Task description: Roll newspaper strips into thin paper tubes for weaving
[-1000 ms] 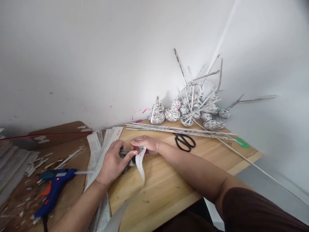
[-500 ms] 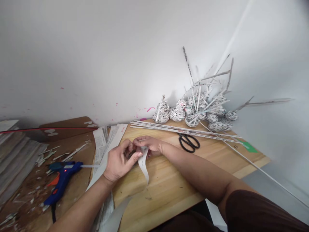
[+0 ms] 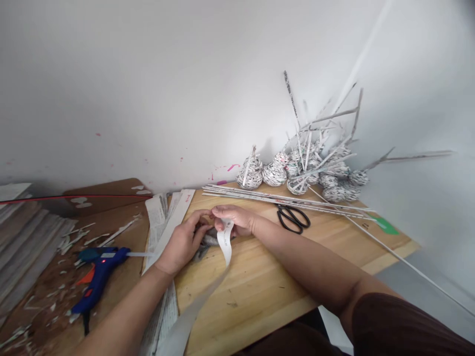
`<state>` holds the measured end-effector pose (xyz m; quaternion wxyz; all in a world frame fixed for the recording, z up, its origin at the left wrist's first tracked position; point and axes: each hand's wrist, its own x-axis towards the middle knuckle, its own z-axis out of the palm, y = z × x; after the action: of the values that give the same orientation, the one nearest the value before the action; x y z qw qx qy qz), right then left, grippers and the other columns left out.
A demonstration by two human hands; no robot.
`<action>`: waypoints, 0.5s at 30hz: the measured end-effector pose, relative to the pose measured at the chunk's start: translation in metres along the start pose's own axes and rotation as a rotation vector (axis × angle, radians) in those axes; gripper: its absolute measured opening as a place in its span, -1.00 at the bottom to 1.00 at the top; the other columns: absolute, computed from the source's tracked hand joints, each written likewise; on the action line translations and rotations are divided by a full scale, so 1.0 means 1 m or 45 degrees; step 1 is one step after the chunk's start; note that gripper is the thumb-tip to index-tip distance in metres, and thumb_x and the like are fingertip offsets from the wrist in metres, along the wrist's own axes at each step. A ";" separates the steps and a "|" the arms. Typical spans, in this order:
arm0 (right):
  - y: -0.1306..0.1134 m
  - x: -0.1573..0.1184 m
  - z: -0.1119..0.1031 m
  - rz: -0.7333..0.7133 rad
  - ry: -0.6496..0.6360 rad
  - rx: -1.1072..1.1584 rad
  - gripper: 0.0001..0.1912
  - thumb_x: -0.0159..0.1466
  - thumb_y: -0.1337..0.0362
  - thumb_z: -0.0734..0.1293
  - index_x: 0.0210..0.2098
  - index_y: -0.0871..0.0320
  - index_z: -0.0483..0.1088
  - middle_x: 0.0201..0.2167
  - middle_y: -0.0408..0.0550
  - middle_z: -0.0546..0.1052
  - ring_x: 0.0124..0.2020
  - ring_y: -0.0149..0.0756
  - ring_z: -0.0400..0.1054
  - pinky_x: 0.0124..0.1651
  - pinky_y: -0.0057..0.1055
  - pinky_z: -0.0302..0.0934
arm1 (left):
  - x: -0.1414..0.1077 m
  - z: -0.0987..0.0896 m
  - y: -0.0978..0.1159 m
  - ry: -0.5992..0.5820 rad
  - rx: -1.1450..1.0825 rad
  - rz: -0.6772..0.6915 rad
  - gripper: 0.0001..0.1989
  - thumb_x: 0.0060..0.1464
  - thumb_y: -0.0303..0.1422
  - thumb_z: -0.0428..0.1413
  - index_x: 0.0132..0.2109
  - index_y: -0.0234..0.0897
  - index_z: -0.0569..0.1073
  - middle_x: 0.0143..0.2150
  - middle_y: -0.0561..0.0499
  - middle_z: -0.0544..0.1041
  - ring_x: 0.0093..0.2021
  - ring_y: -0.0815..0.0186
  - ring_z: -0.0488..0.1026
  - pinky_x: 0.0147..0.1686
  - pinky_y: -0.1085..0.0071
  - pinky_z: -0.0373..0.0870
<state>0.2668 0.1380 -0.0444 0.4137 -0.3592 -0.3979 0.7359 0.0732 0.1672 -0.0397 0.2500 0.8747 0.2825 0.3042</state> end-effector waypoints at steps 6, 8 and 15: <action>0.002 -0.003 0.004 0.027 -0.130 0.000 -0.59 0.16 -0.04 0.38 -0.41 0.16 0.23 -0.65 -0.28 0.34 -0.71 -0.50 0.16 -0.67 -0.56 0.03 | -0.009 0.006 0.025 -0.004 -0.114 -0.087 -0.78 0.22 -0.20 -0.02 -0.18 -0.22 0.41 -0.36 0.02 0.54 -0.42 0.31 0.44 -0.35 0.42 0.32; 0.002 -0.006 0.006 0.026 -0.175 -0.007 -0.57 0.12 -0.06 0.41 -0.42 0.16 0.23 -0.63 -0.26 0.35 -0.69 -0.48 0.19 -0.66 -0.55 0.06 | -0.011 0.001 0.033 -0.082 -0.116 0.019 -0.78 0.20 -0.19 -0.01 -0.20 -0.23 0.41 -0.42 0.03 0.49 -0.47 0.32 0.38 -0.38 0.42 0.29; -0.001 -0.005 0.012 -0.207 0.110 -0.076 -0.55 0.13 -0.11 0.35 -0.29 0.17 0.33 -0.64 -0.24 0.37 -0.71 -0.44 0.21 -0.71 -0.54 0.03 | -0.006 -0.019 0.032 0.182 0.268 0.290 -0.75 0.04 -0.13 0.14 -0.22 -0.16 0.57 -0.20 -0.10 0.52 -0.12 0.09 0.37 -0.03 0.12 0.22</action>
<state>0.2584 0.1309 -0.0370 0.4779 -0.3692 -0.4292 0.6717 0.0676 0.1454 -0.0091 0.1002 0.8985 0.2288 0.3609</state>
